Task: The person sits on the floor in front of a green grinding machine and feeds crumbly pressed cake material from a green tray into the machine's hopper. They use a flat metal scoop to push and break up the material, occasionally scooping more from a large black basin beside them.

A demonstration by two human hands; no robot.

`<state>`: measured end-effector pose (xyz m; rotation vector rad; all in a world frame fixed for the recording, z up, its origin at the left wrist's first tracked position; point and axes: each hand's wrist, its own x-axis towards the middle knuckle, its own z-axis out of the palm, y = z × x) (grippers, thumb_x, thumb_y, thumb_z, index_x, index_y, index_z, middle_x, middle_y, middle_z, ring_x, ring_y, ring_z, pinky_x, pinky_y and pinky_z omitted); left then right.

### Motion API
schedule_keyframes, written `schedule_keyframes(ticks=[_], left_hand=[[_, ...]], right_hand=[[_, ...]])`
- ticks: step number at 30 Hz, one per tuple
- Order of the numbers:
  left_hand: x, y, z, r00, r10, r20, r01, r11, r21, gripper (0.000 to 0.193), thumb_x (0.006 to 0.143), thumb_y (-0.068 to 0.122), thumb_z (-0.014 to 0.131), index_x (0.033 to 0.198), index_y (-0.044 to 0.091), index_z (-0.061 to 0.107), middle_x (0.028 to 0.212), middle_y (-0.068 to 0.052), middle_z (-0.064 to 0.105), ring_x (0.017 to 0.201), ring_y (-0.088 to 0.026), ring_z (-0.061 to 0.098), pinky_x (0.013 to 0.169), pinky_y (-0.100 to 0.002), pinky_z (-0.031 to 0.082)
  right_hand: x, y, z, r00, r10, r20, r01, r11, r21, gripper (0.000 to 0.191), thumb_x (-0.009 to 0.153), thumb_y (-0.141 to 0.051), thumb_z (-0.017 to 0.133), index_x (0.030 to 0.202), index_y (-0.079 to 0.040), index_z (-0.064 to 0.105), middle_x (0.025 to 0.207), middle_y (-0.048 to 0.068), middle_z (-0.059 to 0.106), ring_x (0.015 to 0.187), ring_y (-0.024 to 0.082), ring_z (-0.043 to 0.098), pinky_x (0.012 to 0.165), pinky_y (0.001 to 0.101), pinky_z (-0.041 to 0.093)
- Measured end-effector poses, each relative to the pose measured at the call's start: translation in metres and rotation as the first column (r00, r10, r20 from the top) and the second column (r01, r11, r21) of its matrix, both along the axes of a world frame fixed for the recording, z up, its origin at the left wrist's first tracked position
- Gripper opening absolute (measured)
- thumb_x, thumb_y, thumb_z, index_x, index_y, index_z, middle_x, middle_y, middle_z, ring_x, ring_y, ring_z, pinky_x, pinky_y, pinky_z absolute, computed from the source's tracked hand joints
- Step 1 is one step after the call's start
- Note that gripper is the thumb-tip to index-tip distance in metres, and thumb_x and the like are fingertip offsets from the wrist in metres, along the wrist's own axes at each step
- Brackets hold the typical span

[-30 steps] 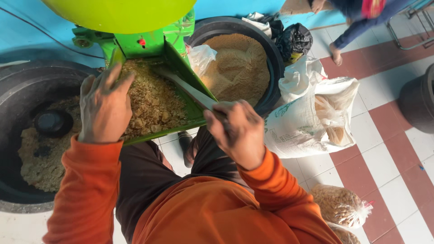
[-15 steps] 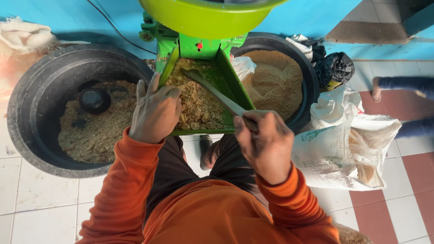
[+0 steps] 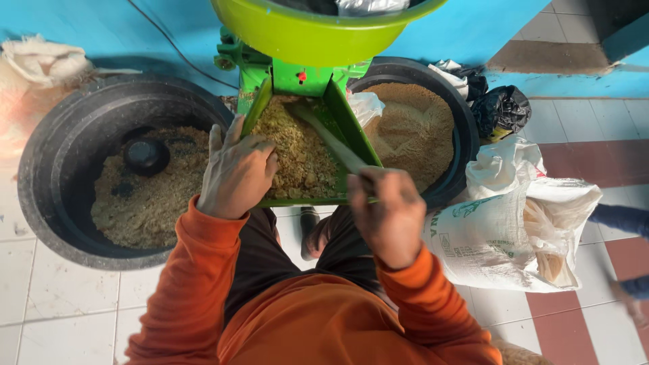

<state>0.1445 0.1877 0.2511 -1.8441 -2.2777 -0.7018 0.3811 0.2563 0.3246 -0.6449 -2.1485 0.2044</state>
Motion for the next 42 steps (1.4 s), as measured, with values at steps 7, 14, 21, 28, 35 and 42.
schedule_keyframes(ticks=[7, 14, 21, 28, 35, 42], left_hand=[[-0.014, 0.047, 0.009, 0.982, -0.183, -0.057, 0.142, 0.895, -0.423, 0.032, 0.101, 0.035, 0.057, 0.101, 0.008, 0.075, 0.111, -0.007, 0.07, 0.146, -0.043, 0.029, 0.104, -0.086, 0.013], [-0.019, 0.05, 0.021, 0.988, -0.154, 0.023, 0.152, 0.919, -0.363, 0.028, 0.1, 0.029, 0.057, 0.098, 0.008, 0.074, 0.107, -0.009, 0.07, 0.151, -0.036, 0.033, 0.11, -0.083, 0.017], [-0.001, -0.008, 0.01, 0.994, -0.092, 0.054, 0.095, 0.994, -0.053, 0.019, 0.097, 0.022, 0.062, 0.101, 0.008, 0.074, 0.106, -0.005, 0.074, 0.119, -0.027, 0.064, 0.107, -0.078, 0.026], [-0.003, -0.023, 0.029, 0.958, -0.177, -0.225, 0.131, 0.97, -0.205, 0.023, 0.09, 0.004, 0.058, 0.106, 0.013, 0.071, 0.101, 0.001, 0.072, 0.099, -0.019, 0.07, 0.101, -0.06, 0.04], [-0.003, -0.025, 0.047, 0.878, -0.248, -0.41, 0.077, 0.918, -0.39, 0.008, 0.087, 0.014, 0.065, 0.088, 0.017, 0.072, 0.087, 0.006, 0.067, 0.091, -0.015, 0.068, 0.095, -0.05, 0.046], [-0.007, -0.015, 0.058, 0.786, -0.301, -0.54, 0.091, 0.92, -0.38, 0.013, 0.088, 0.017, 0.067, 0.076, 0.019, 0.072, 0.082, 0.006, 0.067, 0.105, -0.017, 0.062, 0.088, -0.042, 0.044]], right_hand=[[0.071, -0.003, 0.016, 0.993, -0.109, -0.044, 0.093, 0.958, -0.272, 0.018, 0.099, -0.011, 0.077, 0.106, 0.0, 0.064, 0.082, 0.01, 0.067, 0.067, 0.02, 0.062, 0.062, 0.0315, 0.051], [0.047, -0.016, 0.043, 0.998, -0.039, 0.051, 0.045, 0.993, -0.111, 0.021, 0.094, -0.012, 0.077, 0.103, 0.002, 0.064, 0.086, 0.013, 0.068, 0.072, 0.023, 0.068, 0.065, 0.0345, 0.055], [0.02, -0.002, 0.021, 0.994, 0.082, 0.076, -0.082, 0.997, -0.006, 0.019, 0.097, -0.01, 0.077, 0.102, 0.001, 0.062, 0.088, 0.013, 0.069, 0.076, 0.029, 0.069, 0.068, 0.0381, 0.056], [-0.001, -0.004, 0.019, 0.998, 0.062, 0.031, -0.063, 0.998, 0.027, 0.02, 0.098, -0.008, 0.075, 0.098, 0.0, 0.057, 0.088, 0.013, 0.07, 0.075, 0.029, 0.069, 0.069, 0.0367, 0.056], [-0.003, -0.004, 0.024, 0.998, 0.035, 0.057, -0.039, 0.997, 0.06, 0.018, 0.095, -0.006, 0.077, 0.099, 0.001, 0.061, 0.085, 0.013, 0.071, 0.073, 0.03, 0.068, 0.068, 0.0376, 0.056], [0.002, 0.006, 0.019, 0.996, 0.061, 0.07, -0.066, 0.995, 0.07, 0.02, 0.095, -0.008, 0.077, 0.101, -0.001, 0.059, 0.087, 0.012, 0.07, 0.078, 0.031, 0.068, 0.072, 0.0397, 0.057]])
